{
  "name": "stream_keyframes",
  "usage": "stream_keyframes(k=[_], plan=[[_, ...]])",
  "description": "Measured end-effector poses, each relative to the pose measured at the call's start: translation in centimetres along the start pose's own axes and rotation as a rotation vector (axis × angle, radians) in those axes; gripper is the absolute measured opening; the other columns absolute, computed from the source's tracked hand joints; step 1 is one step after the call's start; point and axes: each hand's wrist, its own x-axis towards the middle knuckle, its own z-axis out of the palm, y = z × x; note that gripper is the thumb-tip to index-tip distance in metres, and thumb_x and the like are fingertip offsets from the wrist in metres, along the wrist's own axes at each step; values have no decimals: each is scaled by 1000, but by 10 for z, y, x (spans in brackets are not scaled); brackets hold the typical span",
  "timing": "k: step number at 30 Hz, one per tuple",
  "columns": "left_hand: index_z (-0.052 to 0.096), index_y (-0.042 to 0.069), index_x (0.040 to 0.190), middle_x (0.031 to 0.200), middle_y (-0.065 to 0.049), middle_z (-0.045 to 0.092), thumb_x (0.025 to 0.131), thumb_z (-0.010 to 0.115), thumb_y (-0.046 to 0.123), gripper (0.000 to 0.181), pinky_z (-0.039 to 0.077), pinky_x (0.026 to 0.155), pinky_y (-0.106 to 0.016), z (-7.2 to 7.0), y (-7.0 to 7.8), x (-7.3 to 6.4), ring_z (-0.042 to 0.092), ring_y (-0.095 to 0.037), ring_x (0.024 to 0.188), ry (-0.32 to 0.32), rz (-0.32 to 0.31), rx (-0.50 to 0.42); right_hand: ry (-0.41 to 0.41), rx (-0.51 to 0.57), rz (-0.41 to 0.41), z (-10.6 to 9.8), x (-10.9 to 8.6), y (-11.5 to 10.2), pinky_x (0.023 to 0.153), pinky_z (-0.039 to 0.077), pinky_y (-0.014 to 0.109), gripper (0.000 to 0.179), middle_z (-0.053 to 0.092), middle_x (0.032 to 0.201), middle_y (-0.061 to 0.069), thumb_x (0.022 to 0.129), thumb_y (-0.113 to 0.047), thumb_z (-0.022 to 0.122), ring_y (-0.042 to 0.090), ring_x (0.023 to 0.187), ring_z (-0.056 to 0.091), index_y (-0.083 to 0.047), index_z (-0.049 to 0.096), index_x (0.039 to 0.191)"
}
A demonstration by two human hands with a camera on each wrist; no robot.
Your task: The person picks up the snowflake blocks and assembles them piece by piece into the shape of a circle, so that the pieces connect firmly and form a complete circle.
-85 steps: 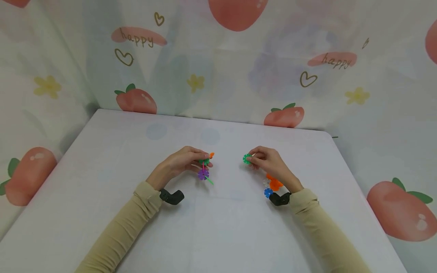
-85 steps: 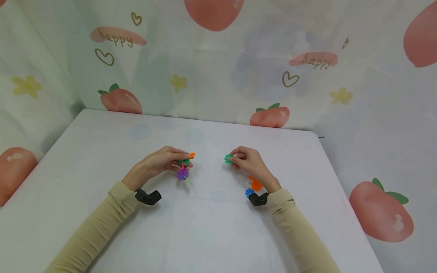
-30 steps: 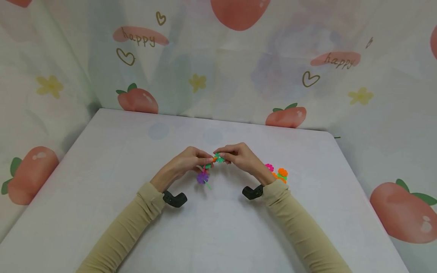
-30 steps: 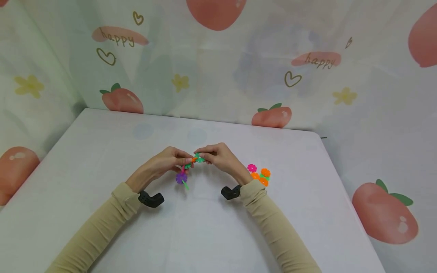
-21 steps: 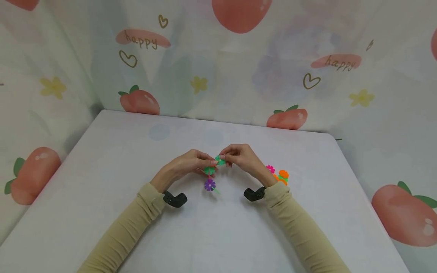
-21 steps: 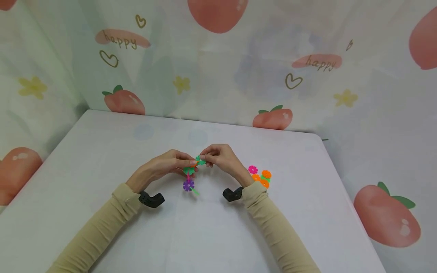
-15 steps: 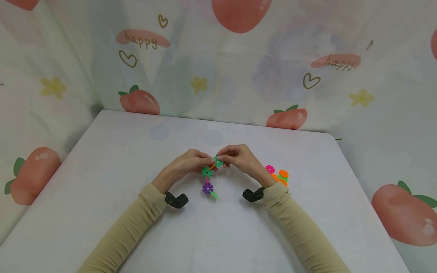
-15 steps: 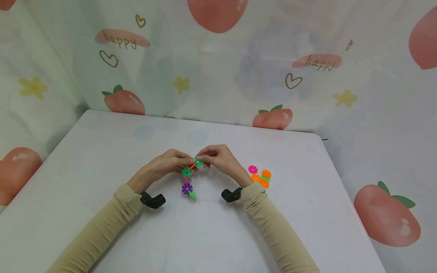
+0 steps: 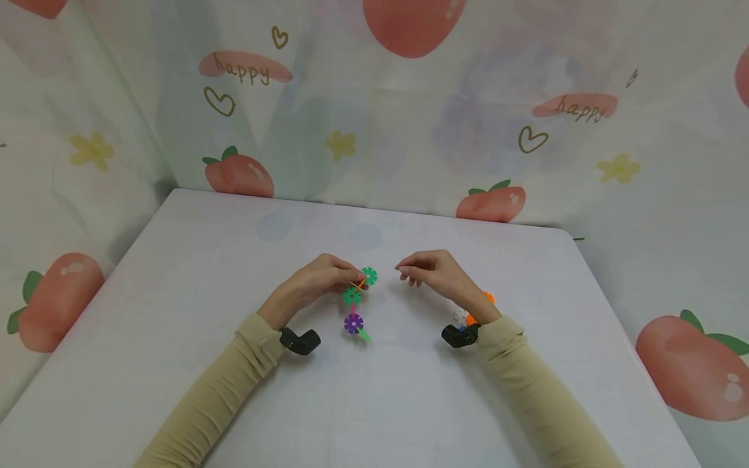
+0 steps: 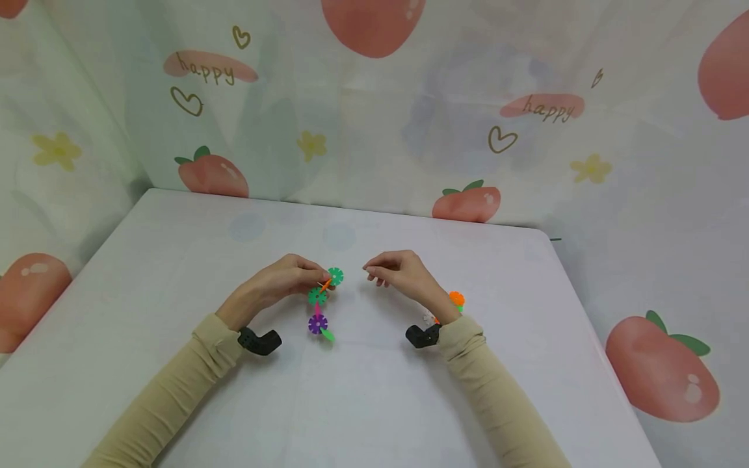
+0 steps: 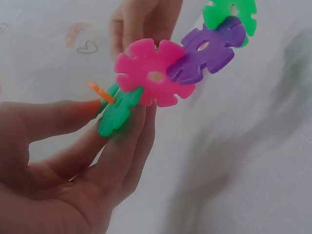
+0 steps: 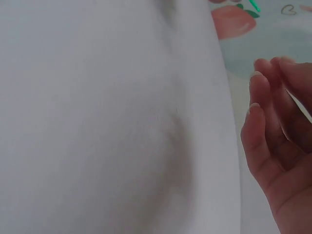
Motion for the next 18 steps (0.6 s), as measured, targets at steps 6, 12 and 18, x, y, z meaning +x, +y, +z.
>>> stream_keyframes(k=[6, 12, 18], plan=[[72, -5, 121, 110, -9, 76, 100, 66, 17, 31, 57, 89, -30, -3, 2, -2, 71, -14, 96, -1, 12, -20, 42, -78, 53, -24, -19, 16, 74, 55, 39, 29, 75, 102, 16, 101, -27, 68, 34, 91, 67, -5, 75, 118], [71, -5, 120, 107, -8, 75, 100, 66, 17, 30, 56, 84, -28, -5, 3, -3, 70, -15, 95, 6, 12, -24, 71, -173, 87, -42, -36, 29, 75, 57, 30, 29, 75, 106, 14, 101, -27, 69, 30, 95, 66, -5, 75, 118], [72, -4, 117, 103, -4, 75, 100, 66, 17, 27, 56, 83, -28, -7, 2, -2, 70, -14, 94, 5, 15, -27, 103, -294, 124, -55, -48, 41, 70, 54, 25, 23, 74, 109, 12, 100, -21, 69, 24, 91, 65, -5, 76, 116]])
